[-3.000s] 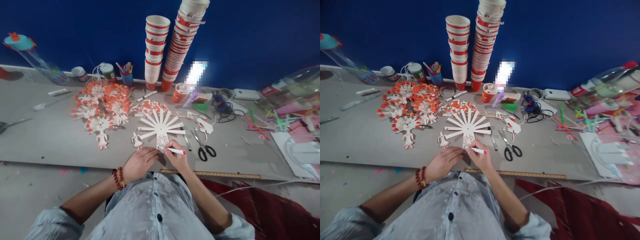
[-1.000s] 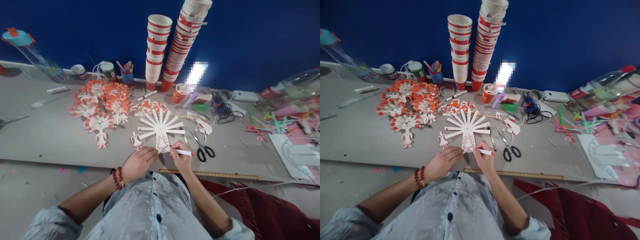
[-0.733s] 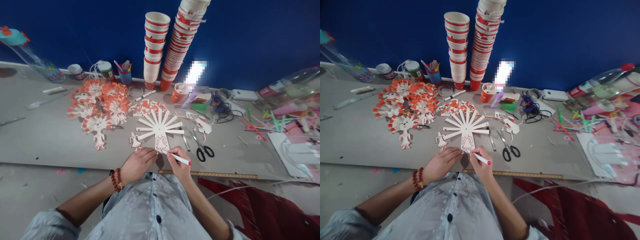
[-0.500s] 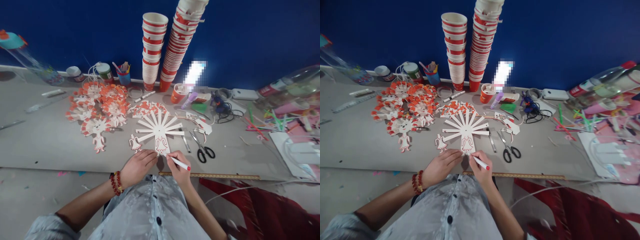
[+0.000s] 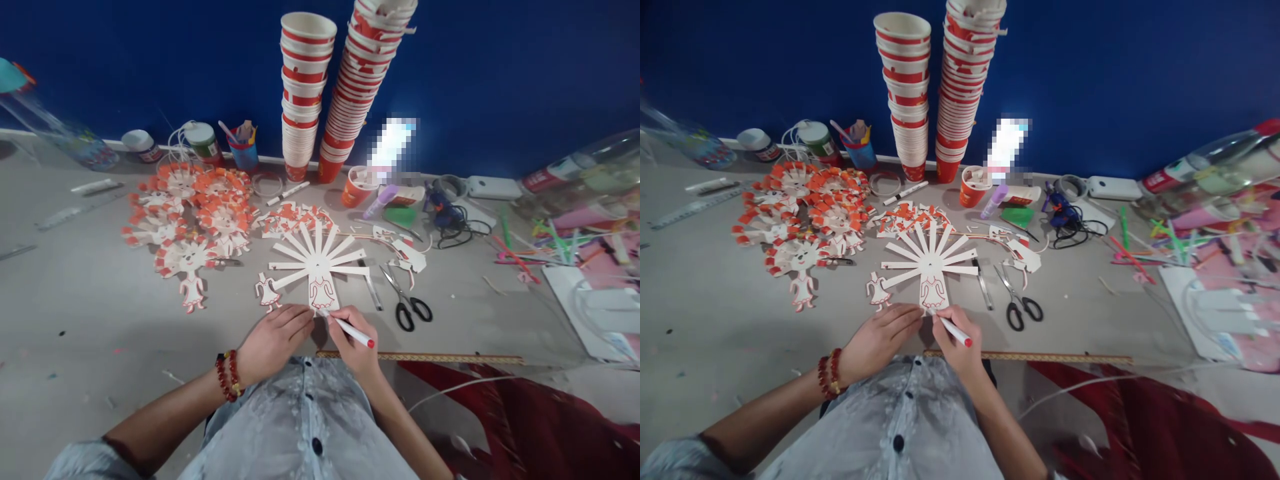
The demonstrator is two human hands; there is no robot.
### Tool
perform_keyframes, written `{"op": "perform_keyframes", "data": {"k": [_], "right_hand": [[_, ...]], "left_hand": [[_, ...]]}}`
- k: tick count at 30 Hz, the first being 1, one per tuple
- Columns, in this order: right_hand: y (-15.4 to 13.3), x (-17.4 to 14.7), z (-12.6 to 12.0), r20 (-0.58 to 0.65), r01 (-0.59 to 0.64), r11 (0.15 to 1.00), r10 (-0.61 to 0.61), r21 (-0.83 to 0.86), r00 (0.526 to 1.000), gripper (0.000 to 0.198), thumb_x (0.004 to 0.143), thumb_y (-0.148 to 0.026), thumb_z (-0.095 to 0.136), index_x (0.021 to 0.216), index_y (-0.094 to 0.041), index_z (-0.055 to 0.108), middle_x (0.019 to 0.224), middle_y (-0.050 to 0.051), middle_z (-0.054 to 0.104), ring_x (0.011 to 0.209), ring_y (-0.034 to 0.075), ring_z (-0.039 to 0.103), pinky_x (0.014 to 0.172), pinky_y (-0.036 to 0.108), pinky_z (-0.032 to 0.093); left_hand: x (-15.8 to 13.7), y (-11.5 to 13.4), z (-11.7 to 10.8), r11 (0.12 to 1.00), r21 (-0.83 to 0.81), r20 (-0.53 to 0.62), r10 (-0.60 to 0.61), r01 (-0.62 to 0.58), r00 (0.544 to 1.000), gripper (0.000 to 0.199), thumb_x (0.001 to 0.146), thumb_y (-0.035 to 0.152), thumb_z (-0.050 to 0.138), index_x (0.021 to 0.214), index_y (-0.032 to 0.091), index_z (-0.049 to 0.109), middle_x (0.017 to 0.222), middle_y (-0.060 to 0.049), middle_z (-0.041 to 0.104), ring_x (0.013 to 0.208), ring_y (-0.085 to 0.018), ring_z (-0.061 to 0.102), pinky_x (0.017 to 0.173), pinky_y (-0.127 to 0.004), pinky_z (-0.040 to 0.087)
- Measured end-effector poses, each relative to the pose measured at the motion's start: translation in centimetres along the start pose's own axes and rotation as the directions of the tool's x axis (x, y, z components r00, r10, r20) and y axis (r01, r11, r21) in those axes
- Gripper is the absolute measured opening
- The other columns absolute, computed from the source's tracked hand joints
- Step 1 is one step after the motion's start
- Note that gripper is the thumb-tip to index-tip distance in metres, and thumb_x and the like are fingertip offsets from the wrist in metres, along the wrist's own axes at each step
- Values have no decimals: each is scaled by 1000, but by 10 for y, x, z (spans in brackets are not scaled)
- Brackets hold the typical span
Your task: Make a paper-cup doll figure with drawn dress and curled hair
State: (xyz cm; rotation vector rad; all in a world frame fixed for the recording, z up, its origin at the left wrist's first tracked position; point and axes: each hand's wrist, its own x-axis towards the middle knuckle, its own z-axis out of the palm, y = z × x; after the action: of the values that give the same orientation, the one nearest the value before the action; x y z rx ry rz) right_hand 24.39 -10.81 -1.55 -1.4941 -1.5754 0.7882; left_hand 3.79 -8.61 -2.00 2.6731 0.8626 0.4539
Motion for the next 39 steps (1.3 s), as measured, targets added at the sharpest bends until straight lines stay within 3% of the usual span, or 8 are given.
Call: {"op": "perform_keyframes", "data": {"k": [39], "right_hand": [[3,-3,0,-91,-32,999,29,-27,995,9,89,-25,57,81,-21,58,64,-2,57,54,13,50,52,24,39]], "left_hand": [[-2,0,3,1000,6,-9,-1,1,1000,37,94,9,42,129,13,54,134,-12,57,128,-24,48,109,-42,42]]}}
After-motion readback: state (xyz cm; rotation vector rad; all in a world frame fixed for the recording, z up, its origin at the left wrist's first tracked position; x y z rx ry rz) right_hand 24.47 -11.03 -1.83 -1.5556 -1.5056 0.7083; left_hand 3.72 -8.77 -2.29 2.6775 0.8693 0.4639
